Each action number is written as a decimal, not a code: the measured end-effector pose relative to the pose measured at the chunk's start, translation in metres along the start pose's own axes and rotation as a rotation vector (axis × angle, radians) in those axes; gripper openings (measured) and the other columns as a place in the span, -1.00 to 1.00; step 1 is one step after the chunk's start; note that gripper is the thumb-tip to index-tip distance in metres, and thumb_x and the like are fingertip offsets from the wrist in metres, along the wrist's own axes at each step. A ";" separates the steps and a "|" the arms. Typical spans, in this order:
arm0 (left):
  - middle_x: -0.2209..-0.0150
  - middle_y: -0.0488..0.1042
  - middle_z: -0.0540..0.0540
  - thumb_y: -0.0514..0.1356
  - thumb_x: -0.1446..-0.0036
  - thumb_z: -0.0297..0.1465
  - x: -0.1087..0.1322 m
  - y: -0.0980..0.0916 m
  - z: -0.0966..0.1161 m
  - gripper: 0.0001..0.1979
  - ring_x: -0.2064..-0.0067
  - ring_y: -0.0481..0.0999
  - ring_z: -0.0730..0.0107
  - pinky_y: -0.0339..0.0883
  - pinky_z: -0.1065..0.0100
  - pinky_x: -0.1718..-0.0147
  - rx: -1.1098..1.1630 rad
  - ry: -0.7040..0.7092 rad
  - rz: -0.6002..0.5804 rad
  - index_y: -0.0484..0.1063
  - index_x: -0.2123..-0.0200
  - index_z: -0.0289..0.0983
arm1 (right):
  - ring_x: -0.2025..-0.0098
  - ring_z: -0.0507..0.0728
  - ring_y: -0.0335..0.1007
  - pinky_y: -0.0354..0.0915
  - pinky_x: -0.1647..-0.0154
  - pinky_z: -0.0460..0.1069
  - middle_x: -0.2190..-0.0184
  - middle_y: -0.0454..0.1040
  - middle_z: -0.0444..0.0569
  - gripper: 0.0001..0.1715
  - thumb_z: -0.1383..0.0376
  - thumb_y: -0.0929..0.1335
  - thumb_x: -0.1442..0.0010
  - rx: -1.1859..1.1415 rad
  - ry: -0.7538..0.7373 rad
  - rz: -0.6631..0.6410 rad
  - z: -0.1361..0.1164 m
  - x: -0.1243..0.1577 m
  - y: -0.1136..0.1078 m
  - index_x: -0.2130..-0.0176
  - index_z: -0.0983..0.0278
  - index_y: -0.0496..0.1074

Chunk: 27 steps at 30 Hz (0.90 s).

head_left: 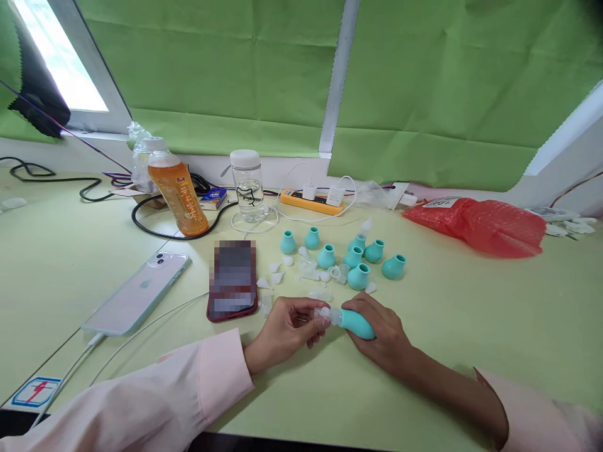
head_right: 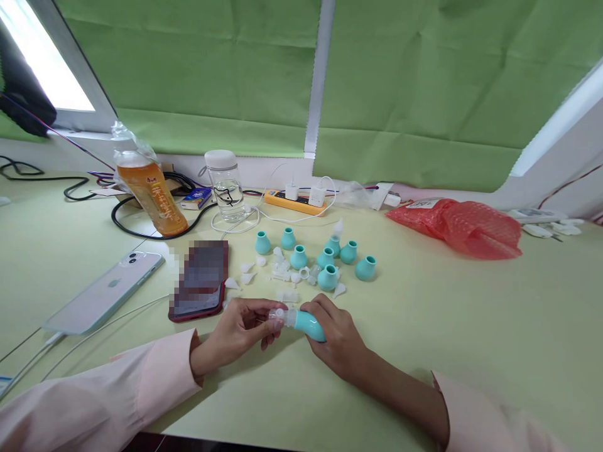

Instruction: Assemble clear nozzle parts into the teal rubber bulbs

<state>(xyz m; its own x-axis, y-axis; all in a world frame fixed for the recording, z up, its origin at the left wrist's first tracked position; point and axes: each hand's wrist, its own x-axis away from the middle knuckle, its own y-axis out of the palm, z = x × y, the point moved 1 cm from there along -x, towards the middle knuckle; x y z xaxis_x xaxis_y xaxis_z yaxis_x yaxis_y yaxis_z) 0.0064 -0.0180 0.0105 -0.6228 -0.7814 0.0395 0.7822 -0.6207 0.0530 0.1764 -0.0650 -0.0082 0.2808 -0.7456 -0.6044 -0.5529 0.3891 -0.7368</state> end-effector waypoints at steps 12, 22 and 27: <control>0.43 0.46 -0.10 0.11 -0.01 -0.37 0.007 -0.002 0.008 -0.78 0.43 0.38 0.44 0.27 0.45 0.46 -0.529 0.397 -0.055 0.41 0.28 -0.36 | 0.52 -0.01 0.17 0.14 0.53 -0.13 0.55 0.26 -0.17 -0.85 0.43 0.27 0.14 -0.515 0.485 -0.348 -0.010 -0.012 -0.006 0.43 0.28 0.25; 0.44 0.41 -0.15 0.03 -0.08 -0.45 0.008 -0.004 0.004 -0.77 0.44 0.36 0.43 0.25 0.45 0.48 -0.763 0.712 -0.137 0.34 0.19 -0.40 | 0.54 -0.05 0.10 0.08 0.57 -0.16 0.61 0.17 -0.23 -0.83 0.45 0.30 0.25 -0.631 0.673 -0.579 -0.008 -0.018 -0.011 0.51 0.30 0.27; 0.41 0.41 -0.17 0.00 -0.10 -0.45 0.009 -0.003 0.006 -0.76 0.42 0.36 0.43 0.26 0.45 0.46 -0.773 0.718 -0.179 0.32 0.16 -0.37 | 0.53 -0.04 0.13 0.10 0.57 -0.16 0.59 0.21 -0.23 -0.77 0.41 0.36 0.27 -0.685 0.735 -0.626 -0.008 -0.015 -0.013 0.46 0.29 0.32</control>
<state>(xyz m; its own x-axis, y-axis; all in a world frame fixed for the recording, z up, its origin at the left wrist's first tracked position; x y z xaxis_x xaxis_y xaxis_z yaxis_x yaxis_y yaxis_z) -0.0015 -0.0225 0.0162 -0.7707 -0.3732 -0.5165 0.6362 -0.4049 -0.6567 0.1731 -0.0631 0.0134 0.2569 -0.9224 0.2882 -0.8475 -0.3584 -0.3915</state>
